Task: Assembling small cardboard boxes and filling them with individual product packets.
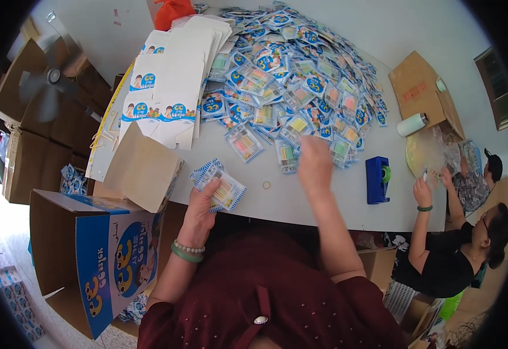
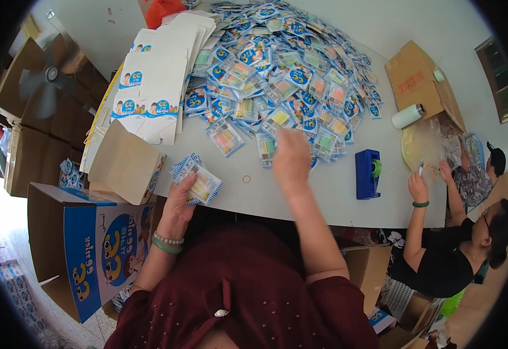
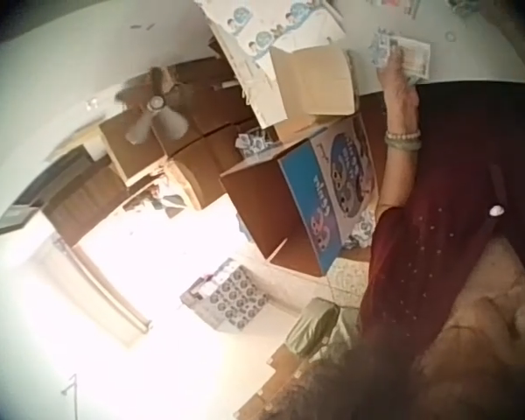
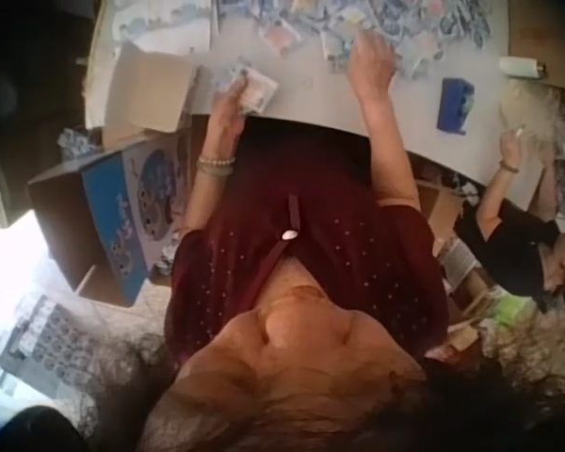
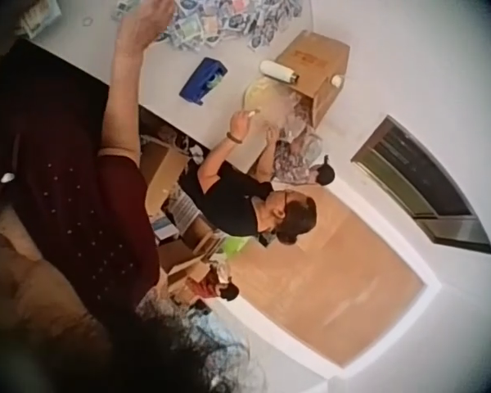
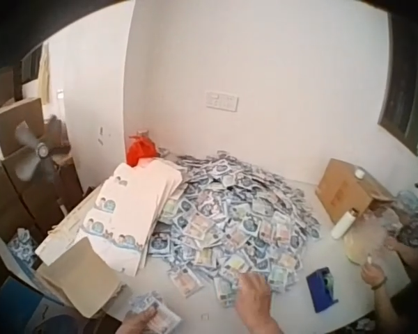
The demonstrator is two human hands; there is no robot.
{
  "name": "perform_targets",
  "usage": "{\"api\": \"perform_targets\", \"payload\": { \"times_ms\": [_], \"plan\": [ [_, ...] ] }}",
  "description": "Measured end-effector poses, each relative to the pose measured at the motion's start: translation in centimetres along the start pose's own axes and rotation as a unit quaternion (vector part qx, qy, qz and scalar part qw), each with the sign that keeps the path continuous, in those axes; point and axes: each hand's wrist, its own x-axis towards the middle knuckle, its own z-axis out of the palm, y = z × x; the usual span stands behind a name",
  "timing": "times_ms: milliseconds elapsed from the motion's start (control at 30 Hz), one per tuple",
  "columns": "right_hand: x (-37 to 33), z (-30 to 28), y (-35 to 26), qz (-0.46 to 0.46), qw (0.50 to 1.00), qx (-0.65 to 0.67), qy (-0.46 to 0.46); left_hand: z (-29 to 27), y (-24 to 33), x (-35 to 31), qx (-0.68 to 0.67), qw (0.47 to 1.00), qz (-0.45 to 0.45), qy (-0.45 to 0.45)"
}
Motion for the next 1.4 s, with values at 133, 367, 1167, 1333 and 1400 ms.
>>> {"api": "perform_targets", "payload": {
  "times_ms": [133,367,1167,1333,1400],
  "plan": [
    [1.5,-0.6,3.9,0.264,0.941,-0.116,-0.175,-0.1,-0.7,0.3,-0.018,1.0,0.002,-0.024],
    [0.4,1.9,6.2,0.406,0.904,0.061,-0.118,-1.3,-0.7,0.6,-0.091,0.995,-0.041,-0.02],
    [1.3,8.7,-7.4,0.139,0.977,-0.056,-0.155,-1.0,1.0,0.2,-0.024,0.999,-0.021,-0.014],
    [2.6,9.0,-4.4,0.238,0.931,0.132,-0.243,-0.9,0.9,0.1,-0.024,1.0,-0.009,-0.008],
    [2.7,6.5,-5.4,0.298,0.849,0.354,-0.255,-1.2,0.8,0.0,-0.013,0.998,0.025,0.048]
  ]
}}
